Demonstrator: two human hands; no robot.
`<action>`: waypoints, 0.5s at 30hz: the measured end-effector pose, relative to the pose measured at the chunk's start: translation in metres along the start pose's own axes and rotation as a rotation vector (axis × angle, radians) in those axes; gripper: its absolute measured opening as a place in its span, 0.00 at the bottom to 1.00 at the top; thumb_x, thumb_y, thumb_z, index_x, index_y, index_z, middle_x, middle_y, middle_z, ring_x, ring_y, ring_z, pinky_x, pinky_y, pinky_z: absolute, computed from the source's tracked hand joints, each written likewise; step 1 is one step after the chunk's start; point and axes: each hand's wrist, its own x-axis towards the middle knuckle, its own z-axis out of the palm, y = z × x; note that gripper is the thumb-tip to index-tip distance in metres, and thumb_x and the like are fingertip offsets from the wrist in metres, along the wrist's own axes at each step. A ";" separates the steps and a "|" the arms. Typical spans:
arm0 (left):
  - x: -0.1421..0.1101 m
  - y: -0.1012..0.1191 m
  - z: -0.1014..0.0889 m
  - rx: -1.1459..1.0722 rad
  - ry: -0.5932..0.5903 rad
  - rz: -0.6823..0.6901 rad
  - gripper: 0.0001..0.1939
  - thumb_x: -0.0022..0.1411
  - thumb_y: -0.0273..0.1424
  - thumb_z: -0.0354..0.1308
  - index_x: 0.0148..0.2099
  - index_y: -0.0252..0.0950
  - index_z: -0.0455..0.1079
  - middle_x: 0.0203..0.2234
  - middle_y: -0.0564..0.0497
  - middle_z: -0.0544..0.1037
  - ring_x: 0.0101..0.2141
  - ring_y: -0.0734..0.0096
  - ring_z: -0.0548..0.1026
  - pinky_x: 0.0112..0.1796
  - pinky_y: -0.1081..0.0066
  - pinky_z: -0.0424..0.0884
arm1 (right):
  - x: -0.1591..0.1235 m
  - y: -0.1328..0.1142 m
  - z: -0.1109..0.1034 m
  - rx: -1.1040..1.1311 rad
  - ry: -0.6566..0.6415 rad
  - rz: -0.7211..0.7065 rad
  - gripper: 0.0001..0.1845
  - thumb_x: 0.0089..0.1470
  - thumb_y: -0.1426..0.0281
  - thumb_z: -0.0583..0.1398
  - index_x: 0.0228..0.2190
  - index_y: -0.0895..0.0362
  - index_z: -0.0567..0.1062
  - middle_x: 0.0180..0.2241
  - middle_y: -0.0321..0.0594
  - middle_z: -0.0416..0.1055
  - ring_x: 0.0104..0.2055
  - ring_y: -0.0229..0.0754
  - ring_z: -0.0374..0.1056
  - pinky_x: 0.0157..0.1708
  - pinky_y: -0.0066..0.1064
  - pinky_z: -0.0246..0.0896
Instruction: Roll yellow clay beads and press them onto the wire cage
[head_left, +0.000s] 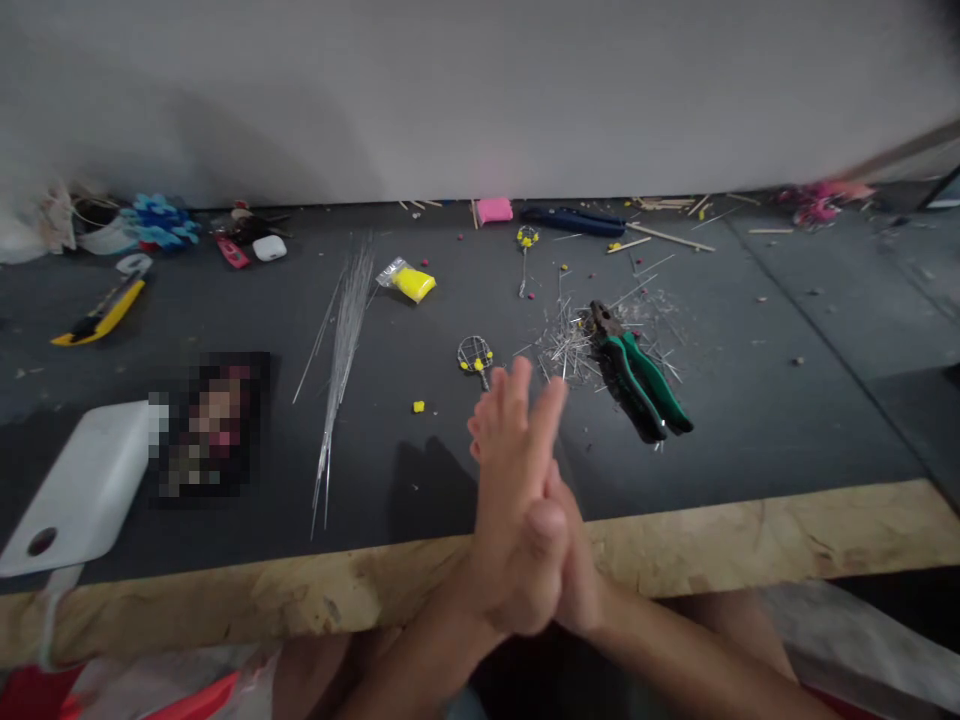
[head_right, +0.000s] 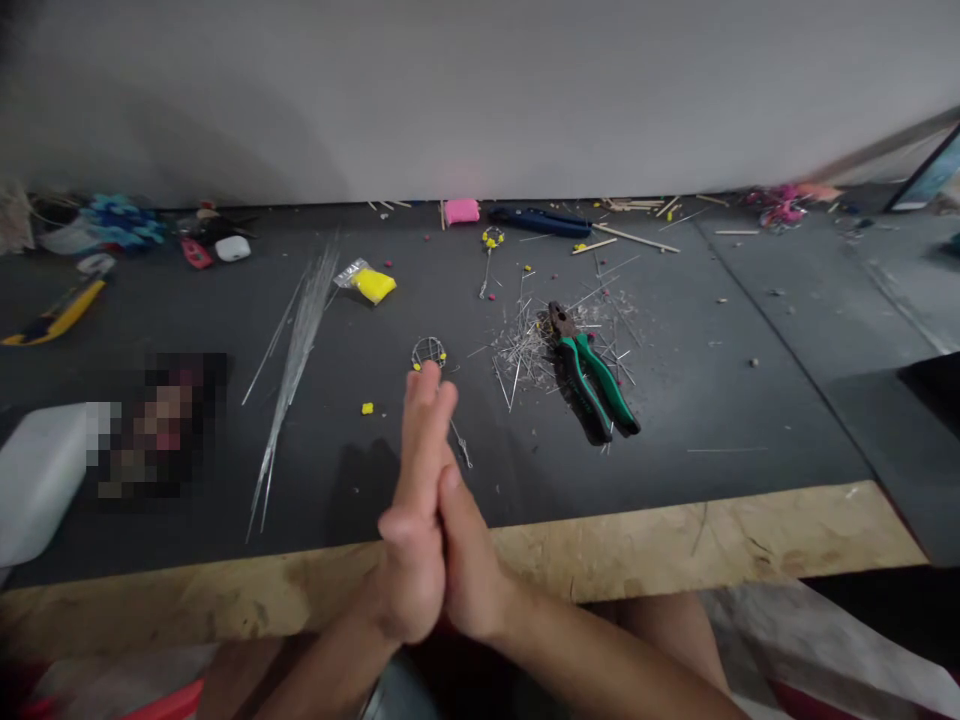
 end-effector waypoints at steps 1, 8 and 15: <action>0.004 -0.004 -0.005 0.041 0.016 0.058 0.36 0.60 0.61 0.36 0.66 0.56 0.53 0.69 0.67 0.40 0.68 0.60 0.27 0.65 0.56 0.25 | -0.001 0.001 0.002 0.032 -0.049 0.009 0.31 0.62 0.49 0.45 0.63 0.40 0.55 0.65 0.30 0.56 0.70 0.49 0.39 0.66 0.54 0.40; -0.007 -0.012 0.003 0.216 -0.180 0.212 0.28 0.69 0.46 0.36 0.70 0.56 0.41 0.70 0.65 0.34 0.68 0.54 0.33 0.65 0.51 0.30 | 0.009 -0.009 -0.014 0.174 0.036 -0.015 0.28 0.65 0.54 0.42 0.63 0.42 0.56 0.66 0.29 0.54 0.70 0.43 0.39 0.68 0.50 0.34; 0.002 0.001 -0.009 0.285 -0.126 0.228 0.30 0.68 0.50 0.34 0.70 0.52 0.43 0.70 0.63 0.36 0.68 0.55 0.29 0.65 0.54 0.26 | 0.000 -0.005 -0.004 0.086 -0.089 0.065 0.26 0.65 0.54 0.42 0.60 0.42 0.62 0.65 0.29 0.56 0.70 0.44 0.39 0.68 0.48 0.32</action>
